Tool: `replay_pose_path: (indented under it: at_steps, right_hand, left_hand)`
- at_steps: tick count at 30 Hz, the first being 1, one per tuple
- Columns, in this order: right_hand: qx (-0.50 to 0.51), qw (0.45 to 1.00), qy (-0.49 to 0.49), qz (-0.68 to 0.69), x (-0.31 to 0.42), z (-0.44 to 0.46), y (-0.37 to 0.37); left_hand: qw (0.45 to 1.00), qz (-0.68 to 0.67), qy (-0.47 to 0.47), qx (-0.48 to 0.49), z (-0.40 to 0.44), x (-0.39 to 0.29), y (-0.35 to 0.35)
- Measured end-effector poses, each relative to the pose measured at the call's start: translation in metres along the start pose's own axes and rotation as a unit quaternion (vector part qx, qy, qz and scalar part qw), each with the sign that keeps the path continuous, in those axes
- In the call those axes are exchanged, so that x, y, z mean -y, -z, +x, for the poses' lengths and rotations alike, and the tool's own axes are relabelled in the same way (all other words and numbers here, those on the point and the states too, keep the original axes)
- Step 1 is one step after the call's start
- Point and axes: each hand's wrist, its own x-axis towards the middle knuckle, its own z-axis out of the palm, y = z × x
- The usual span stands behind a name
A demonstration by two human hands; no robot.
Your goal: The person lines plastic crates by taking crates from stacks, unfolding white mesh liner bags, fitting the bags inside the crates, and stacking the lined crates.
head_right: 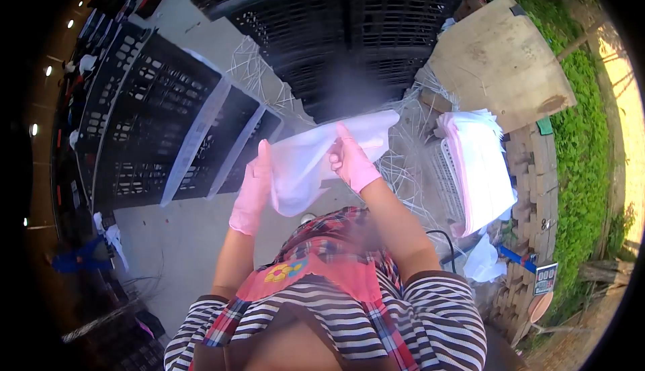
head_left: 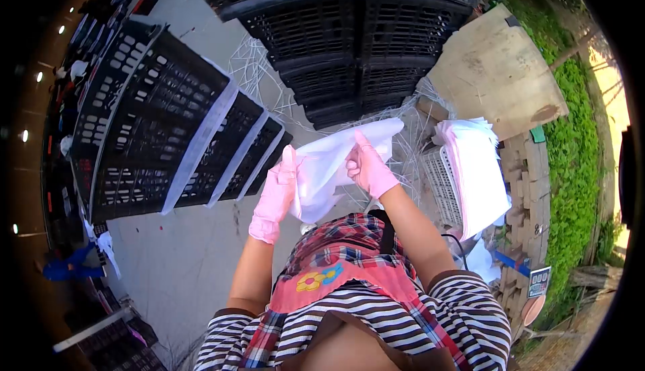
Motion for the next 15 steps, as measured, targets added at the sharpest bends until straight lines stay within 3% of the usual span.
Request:
replay_pose_path:
  at_steps: [2,3,4,6,7,8,9,10,12,13,14,15]
  right_hand:
    - [-0.082,0.995,0.047,-0.030,-0.019,0.018,-0.040]
    - [-0.076,0.981,0.141,-0.105,-0.032,0.025,-0.046]
    - [-0.145,0.936,0.261,-0.185,-0.044,0.009,-0.077]
    - [0.030,0.887,0.399,-0.230,-0.072,-0.021,-0.142]
    - [0.116,0.849,0.346,-0.382,-0.093,-0.032,-0.163]
    - [0.264,0.814,0.182,-0.485,-0.114,-0.039,-0.180]
    - [0.303,0.629,0.217,-0.682,-0.138,-0.048,-0.201]
    - [0.340,0.554,0.246,-0.719,-0.162,-0.055,-0.215]
    - [0.348,0.603,0.247,-0.674,-0.206,-0.031,-0.216]
    - [0.360,0.587,0.249,-0.681,-0.212,-0.021,-0.218]
    - [0.410,0.629,0.190,-0.632,-0.215,-0.015,-0.220]
    - [0.453,0.666,0.123,-0.580,-0.218,-0.011,-0.220]
  left_hand:
    - [0.998,-0.034,0.006,-0.049,-0.031,0.022,0.058]
    - [0.995,-0.079,0.006,-0.066,-0.051,0.024,0.083]
    - [0.989,-0.125,-0.001,-0.084,-0.066,0.031,0.107]
    - [0.978,-0.149,0.015,-0.147,-0.084,0.053,0.146]
    - [0.975,-0.176,0.013,-0.133,-0.095,0.061,0.162]
    - [0.974,-0.196,0.009,-0.115,-0.106,0.065,0.176]
    - [0.977,-0.176,0.015,-0.116,-0.118,0.061,0.188]
    - [0.975,-0.182,0.009,-0.130,-0.126,0.066,0.195]
    - [0.975,-0.170,-0.052,-0.129,-0.134,0.076,0.203]
    - [0.966,-0.229,-0.037,-0.112,-0.141,0.077,0.211]
    - [0.961,-0.241,-0.046,-0.126,-0.150,0.077,0.219]
    - [0.963,-0.255,-0.043,-0.075,-0.161,0.078,0.228]
